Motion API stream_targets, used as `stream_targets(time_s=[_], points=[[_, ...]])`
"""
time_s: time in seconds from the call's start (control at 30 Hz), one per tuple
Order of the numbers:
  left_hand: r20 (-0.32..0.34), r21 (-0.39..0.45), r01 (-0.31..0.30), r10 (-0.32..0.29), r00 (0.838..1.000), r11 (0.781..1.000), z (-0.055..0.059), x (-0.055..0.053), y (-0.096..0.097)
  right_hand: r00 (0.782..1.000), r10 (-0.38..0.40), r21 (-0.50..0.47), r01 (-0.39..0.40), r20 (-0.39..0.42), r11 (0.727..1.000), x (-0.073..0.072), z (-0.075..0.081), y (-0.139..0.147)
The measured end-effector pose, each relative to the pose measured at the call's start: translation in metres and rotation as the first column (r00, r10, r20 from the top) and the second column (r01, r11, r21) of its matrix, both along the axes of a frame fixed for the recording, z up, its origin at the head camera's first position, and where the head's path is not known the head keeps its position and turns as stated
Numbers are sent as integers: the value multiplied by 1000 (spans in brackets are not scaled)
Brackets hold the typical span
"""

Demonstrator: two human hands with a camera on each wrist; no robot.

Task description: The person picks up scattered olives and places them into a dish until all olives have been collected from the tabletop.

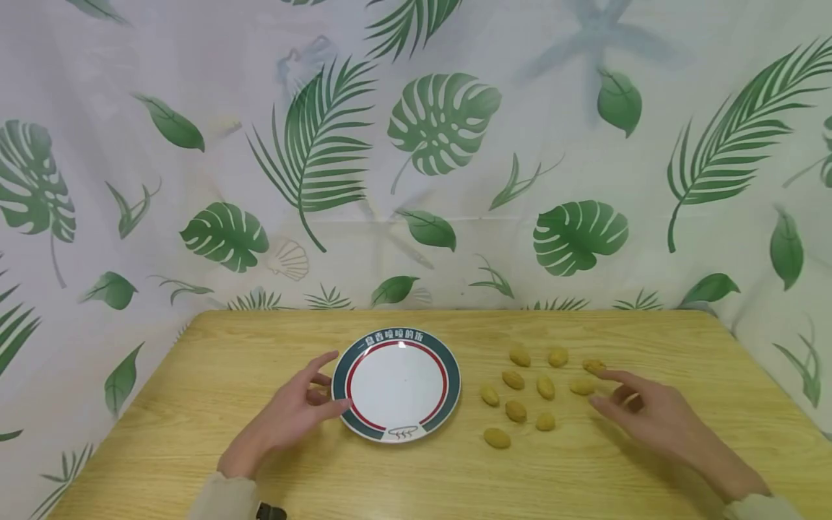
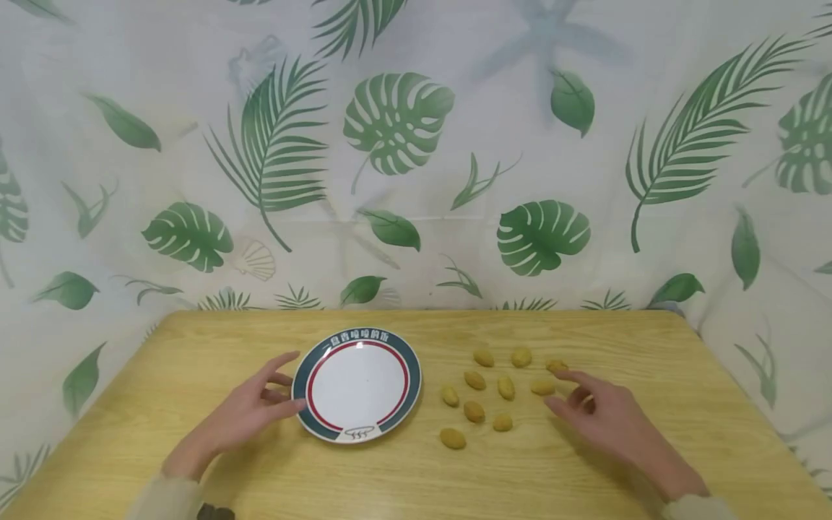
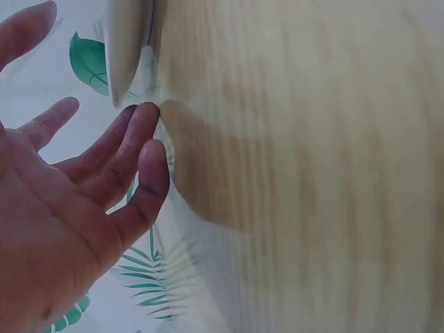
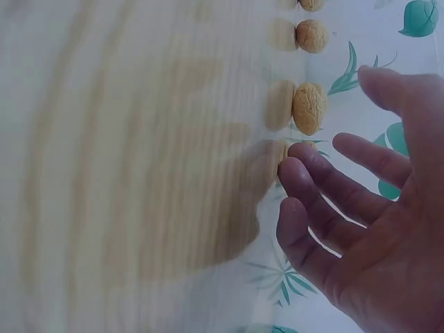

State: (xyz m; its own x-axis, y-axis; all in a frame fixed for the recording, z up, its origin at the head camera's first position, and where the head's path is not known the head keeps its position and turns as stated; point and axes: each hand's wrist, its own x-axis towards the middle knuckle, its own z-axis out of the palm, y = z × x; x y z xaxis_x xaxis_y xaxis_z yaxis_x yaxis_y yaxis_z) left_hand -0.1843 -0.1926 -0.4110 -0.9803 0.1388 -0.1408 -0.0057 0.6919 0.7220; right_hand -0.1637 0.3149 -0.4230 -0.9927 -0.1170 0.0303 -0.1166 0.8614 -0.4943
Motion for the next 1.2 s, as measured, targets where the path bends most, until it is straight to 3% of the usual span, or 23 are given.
stream_targets(time_s=[0.47, 0.7, 1.2], points=[[100, 35, 2, -5, 995, 999, -10, -15, 5, 999, 18, 3, -18, -37, 1000, -17, -2, -9], [110, 59, 35, -41, 993, 998, -11, -18, 4, 999, 33, 0, -33, -29, 999, -24, -3, -12], [118, 12, 70, -71, 990, 997, -13, -23, 3, 995, 73, -36, -75, -69, 997, -32, -4, -20]])
